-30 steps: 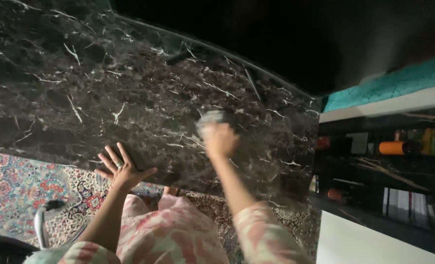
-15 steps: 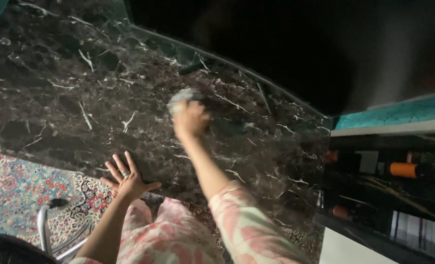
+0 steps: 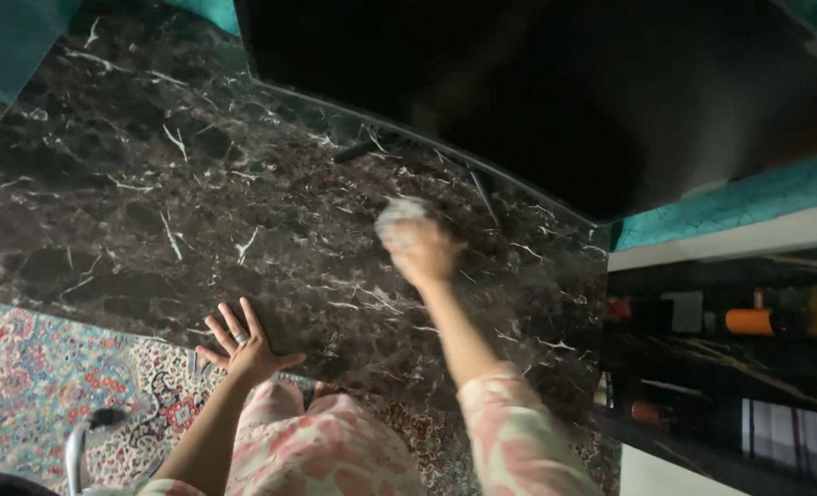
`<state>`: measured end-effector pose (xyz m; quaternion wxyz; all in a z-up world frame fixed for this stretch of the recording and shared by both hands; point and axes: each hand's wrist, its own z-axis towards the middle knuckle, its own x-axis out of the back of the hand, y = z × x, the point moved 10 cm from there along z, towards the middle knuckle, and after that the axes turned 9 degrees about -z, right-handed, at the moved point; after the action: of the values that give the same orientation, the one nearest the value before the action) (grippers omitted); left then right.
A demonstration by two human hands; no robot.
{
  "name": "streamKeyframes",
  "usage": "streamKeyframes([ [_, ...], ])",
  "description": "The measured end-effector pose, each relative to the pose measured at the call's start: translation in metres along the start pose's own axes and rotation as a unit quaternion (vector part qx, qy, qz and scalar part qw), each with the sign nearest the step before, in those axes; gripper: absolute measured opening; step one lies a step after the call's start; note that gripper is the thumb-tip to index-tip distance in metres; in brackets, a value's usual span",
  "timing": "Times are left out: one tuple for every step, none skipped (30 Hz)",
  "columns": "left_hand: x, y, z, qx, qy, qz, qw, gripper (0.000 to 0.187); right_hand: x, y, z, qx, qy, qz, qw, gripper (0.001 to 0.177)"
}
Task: The person is cleaning a desk and a computer monitor with a cloth.
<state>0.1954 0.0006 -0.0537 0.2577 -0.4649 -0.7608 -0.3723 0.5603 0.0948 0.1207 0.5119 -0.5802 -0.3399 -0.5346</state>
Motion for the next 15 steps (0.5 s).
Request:
streamKeyframes([
  [0.001, 0.001, -0.001, -0.004, 0.001, 0.001, 1.000, 0.177, -0.011, 0.036, -0.004, -0.002, 0.004, -0.001, 1.000, 0.025],
  [0.002, 0.001, -0.001, -0.004, -0.005, -0.003, 1.000, 0.176, -0.028, 0.086, -0.009, -0.078, -0.031, -0.055, 0.995, 0.040],
  [0.002, 0.001, -0.001, -0.005, -0.010, -0.008, 1.000, 0.175, -0.045, 0.136, -0.018, -0.153, -0.066, -0.108, 0.980, 0.055],
  [0.000, -0.001, -0.001, -0.009, -0.011, -0.005, 1.000, 0.175, -0.049, 0.138, -0.031, -0.158, -0.064, -0.108, 0.979, 0.055],
  [0.001, 0.000, -0.001, -0.022, 0.001, -0.018, 1.000, 0.175, -0.050, 0.146, -0.046, -0.191, -0.057, -0.136, 0.971, 0.056],
  [0.001, 0.001, -0.001, -0.037, 0.014, -0.031, 0.999, 0.174, -0.050, 0.155, -0.062, -0.224, -0.050, -0.163, 0.959, 0.057],
  [0.001, 0.002, -0.002, -0.042, 0.012, -0.028, 0.999, 0.174, -0.047, 0.138, -0.075, -0.230, -0.048, -0.164, 0.958, 0.057],
  [0.001, 0.002, -0.002, -0.039, 0.007, -0.027, 0.999, 0.173, -0.048, 0.117, -0.084, -0.213, -0.070, -0.191, 0.956, 0.057],
  [0.001, 0.002, -0.002, -0.036, 0.001, -0.026, 0.999, 0.173, -0.050, 0.096, -0.094, -0.196, -0.093, -0.217, 0.952, 0.058],
  [0.000, 0.002, -0.001, -0.043, 0.002, -0.022, 0.999, 0.173, -0.035, 0.060, -0.112, -0.203, -0.090, -0.216, 0.951, 0.058],
  [0.000, 0.001, 0.000, -0.040, 0.009, -0.024, 0.999, 0.173, -0.030, 0.016, -0.128, -0.162, -0.114, -0.181, 0.963, 0.055],
  [0.001, 0.002, 0.003, -0.038, 0.016, -0.026, 0.999, 0.173, -0.023, -0.029, -0.141, -0.121, -0.137, -0.146, 0.972, 0.054],
  [0.001, 0.006, 0.006, -0.046, 0.017, -0.023, 0.999, 0.173, -0.043, -0.041, -0.158, -0.128, -0.132, -0.144, 0.972, 0.054],
  [-0.003, 0.002, 0.006, -0.040, 0.018, -0.018, 0.999, 0.174, -0.057, -0.072, -0.173, -0.047, -0.072, -0.139, 0.987, 0.056],
  [-0.007, -0.002, 0.006, -0.035, 0.019, -0.013, 0.999, 0.174, -0.072, -0.105, -0.193, 0.035, -0.012, -0.132, 0.991, 0.058],
])
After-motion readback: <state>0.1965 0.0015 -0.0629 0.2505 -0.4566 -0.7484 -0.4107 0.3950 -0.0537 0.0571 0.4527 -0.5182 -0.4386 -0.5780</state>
